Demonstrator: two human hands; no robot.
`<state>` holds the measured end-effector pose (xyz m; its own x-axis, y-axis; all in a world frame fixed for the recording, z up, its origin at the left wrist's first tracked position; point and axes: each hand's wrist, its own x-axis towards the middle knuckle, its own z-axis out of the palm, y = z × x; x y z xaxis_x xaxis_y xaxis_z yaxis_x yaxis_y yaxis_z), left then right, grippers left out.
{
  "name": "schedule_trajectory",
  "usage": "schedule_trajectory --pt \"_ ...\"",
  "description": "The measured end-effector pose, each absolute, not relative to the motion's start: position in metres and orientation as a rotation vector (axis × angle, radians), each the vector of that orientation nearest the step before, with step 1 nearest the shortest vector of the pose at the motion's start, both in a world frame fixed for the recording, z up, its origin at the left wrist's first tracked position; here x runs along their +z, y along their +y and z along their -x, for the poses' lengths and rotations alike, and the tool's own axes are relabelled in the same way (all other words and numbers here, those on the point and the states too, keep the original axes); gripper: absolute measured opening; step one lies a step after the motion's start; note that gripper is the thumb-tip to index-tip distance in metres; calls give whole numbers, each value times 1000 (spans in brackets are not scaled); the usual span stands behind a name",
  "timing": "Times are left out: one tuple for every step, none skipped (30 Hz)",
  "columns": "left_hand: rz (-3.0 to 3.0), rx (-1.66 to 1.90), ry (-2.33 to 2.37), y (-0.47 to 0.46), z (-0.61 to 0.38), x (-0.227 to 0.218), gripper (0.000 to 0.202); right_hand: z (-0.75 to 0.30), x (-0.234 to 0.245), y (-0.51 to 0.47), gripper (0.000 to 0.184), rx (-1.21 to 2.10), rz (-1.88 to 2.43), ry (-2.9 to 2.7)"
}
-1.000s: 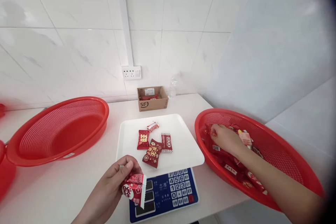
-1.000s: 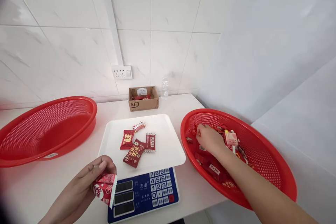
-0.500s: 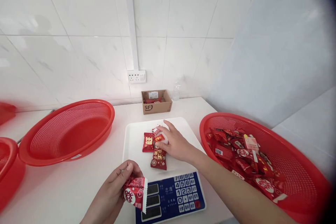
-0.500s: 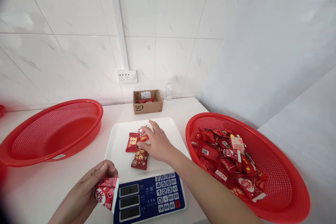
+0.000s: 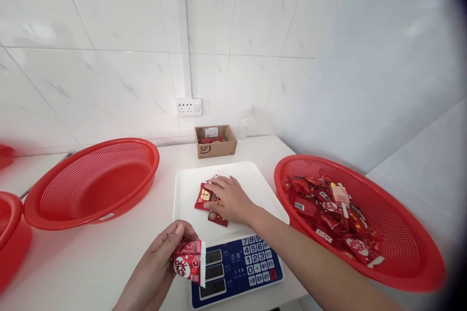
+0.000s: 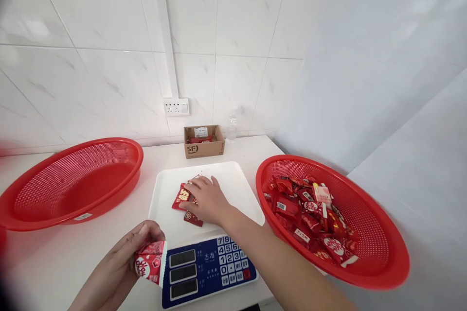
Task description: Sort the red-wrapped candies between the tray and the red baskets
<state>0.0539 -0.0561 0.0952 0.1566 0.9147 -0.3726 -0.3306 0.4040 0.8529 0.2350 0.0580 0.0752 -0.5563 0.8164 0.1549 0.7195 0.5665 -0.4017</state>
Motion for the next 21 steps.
schedule_trajectory --pt "-676 1021 1056 -57 -53 96 30 -237 78 52 56 417 1254 -2439" --pt "-650 1039 1065 -57 -52 96 27 -239 82 44 56 444 1239 -2379" --pt "-623 1056 1069 -58 -51 97 24 -241 86 33 56 506 1202 -2306" --pt "-604 1070 1063 -59 -51 97 24 -244 90 20 56 630 1134 -2218" --pt "-602 1079 1046 -60 -52 98 29 -246 93 6 54 817 1075 -2115" --pt "-622 1080 1019 -61 -55 98 34 -248 95 -8 53 1035 1011 -2007" --pt "-665 1073 985 -62 -59 98 37 -249 95 -21 55 1259 953 -1895" --pt "-721 1054 942 -63 -65 97 37 -251 95 -33 61 1449 903 -1814" --pt "-786 1021 893 -64 -72 96 35 -253 93 -43 67 1586 885 -1733" --pt "-854 974 845 -65 -79 94 31 -255 90 -51 71 1681 898 -1673" --pt "-926 921 804 -66 -87 92 27 -257 87 -57 74 1744 922 -1628" --pt "-1001 874 779 -67 -94 89 23 -260 83 -61 73 1780 952 -1593" --pt "-1079 841 773 -67 -100 86 22 -263 80 -63 71 1803 977 -1567" --pt "-1160 818 782 -67 -105 83 23 -267 78 -64 69 1822 988 -1550" --pt "-1247 791 793 -67 -109 80 26 -270 76 -65 67 1836 991 -1537" --pt "-1331 765 804 -66 -111 77 30 -274 74 -65 66 1844 999 -1530" --pt "-1403 745 817 -66 -112 74 34 -278 74 -66 65 1849 1016 -1526" --pt "-1458 736 833 -66 -113 72 39 -282 73 -66 65 1852 1034 -1527" --pt "-1496 743 857 -67 -114 70 42 -285 73 -67 64 1851 1052 -1527" --pt "-1517 766 891 -67 -115 69 44 -288 73 -68 63 1852 1065 -1521" --pt "-1519 799 932 -68 -117 68 45 -291 73 -69 63 1854 1066 -1513"
